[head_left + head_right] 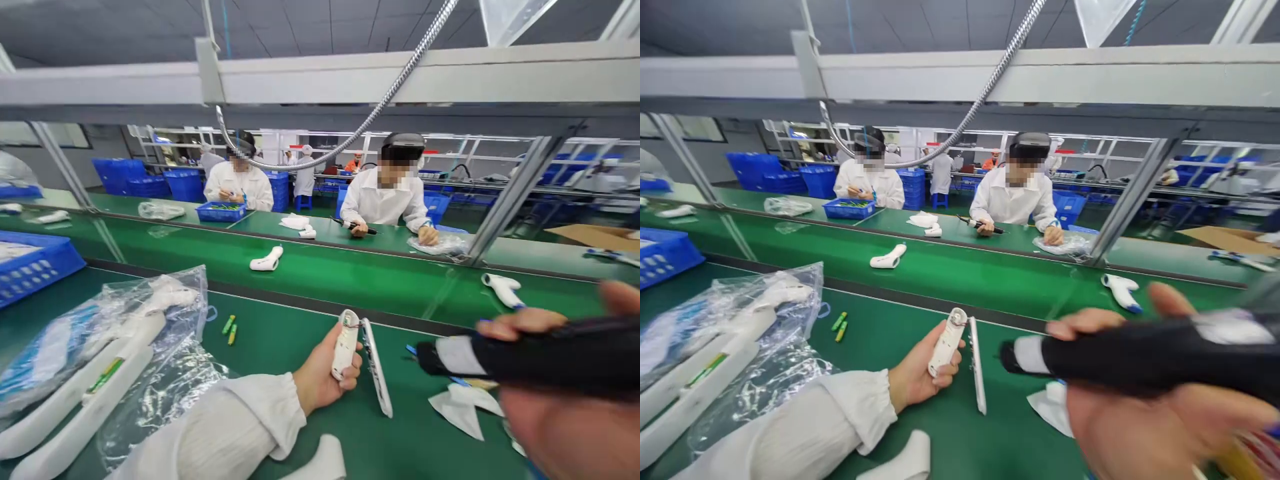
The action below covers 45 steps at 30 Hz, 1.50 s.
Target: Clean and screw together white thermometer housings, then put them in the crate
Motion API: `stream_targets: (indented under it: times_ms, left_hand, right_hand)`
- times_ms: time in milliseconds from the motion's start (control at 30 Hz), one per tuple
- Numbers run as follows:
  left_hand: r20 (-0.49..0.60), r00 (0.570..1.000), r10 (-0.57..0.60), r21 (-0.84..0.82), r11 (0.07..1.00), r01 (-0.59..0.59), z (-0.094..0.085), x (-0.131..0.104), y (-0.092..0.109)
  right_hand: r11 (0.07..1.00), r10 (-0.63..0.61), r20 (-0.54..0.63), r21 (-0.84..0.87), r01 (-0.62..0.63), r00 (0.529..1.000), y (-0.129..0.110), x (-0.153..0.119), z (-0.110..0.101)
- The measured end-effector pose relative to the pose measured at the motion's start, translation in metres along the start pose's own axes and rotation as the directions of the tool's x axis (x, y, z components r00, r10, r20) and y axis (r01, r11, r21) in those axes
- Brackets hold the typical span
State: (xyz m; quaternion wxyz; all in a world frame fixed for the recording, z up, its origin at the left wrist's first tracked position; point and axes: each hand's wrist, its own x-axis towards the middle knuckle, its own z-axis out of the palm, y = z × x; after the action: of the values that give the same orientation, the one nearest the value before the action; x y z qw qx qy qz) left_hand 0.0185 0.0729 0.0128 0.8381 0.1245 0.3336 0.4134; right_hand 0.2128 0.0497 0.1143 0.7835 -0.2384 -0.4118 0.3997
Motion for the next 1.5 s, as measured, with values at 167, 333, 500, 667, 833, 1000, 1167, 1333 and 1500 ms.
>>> stream_targets:
  times_ms: [167, 333, 500, 667, 833, 1000, 1167, 1333, 1500]
  left_hand:
    - [0.044, 0.998, 0.032, -0.046, 0.998, -0.03, -0.002, 0.0, -0.002]
    - [0.062, 0.997, 0.043, -0.058, 0.998, -0.04, -0.002, 0.0, -0.006]
    - [0.066, 0.998, 0.011, -0.071, 0.997, -0.006, 0.001, -0.003, -0.007]
    - [0.057, 0.998, 0.001, -0.071, 0.997, 0.003, 0.004, -0.006, -0.005]
    - [0.068, 0.998, 0.005, -0.069, 0.998, -0.001, 0.003, -0.007, -0.005]
    - [0.075, 0.997, 0.005, -0.052, 0.999, -0.001, 0.003, -0.005, -0.005]
    - [0.062, 0.998, -0.007, -0.035, 0.999, 0.009, 0.002, -0.004, -0.006]
    - [0.058, 0.998, -0.005, -0.026, 1.0, 0.006, 0.003, -0.006, -0.006]
    - [0.073, 0.997, 0.015, -0.028, 1.0, -0.013, 0.004, -0.006, -0.006]
  right_hand:
    - [0.99, -0.134, 0.071, 0.053, 0.131, 0.988, 0.029, -0.003, 0.064]
    - [0.991, -0.077, 0.155, 0.12, 0.058, 0.985, 0.065, -0.01, 0.068]
    - [0.991, -0.07, 0.215, 0.127, 0.043, 0.974, 0.083, -0.015, 0.063]
    - [0.993, -0.054, 0.222, 0.113, 0.029, 0.973, 0.09, -0.017, 0.061]
    - [0.994, -0.045, 0.221, 0.108, 0.022, 0.974, 0.093, -0.018, 0.06]
    - [0.995, -0.035, 0.23, 0.098, 0.012, 0.973, 0.094, -0.02, 0.059]
    - [0.992, -0.03, 0.264, 0.126, -0.004, 0.964, 0.097, -0.022, 0.058]
    - [0.992, -0.045, 0.293, 0.128, 0.007, 0.955, 0.099, -0.023, 0.058]
    - [0.992, -0.066, 0.282, 0.123, 0.032, 0.957, 0.099, -0.024, 0.06]
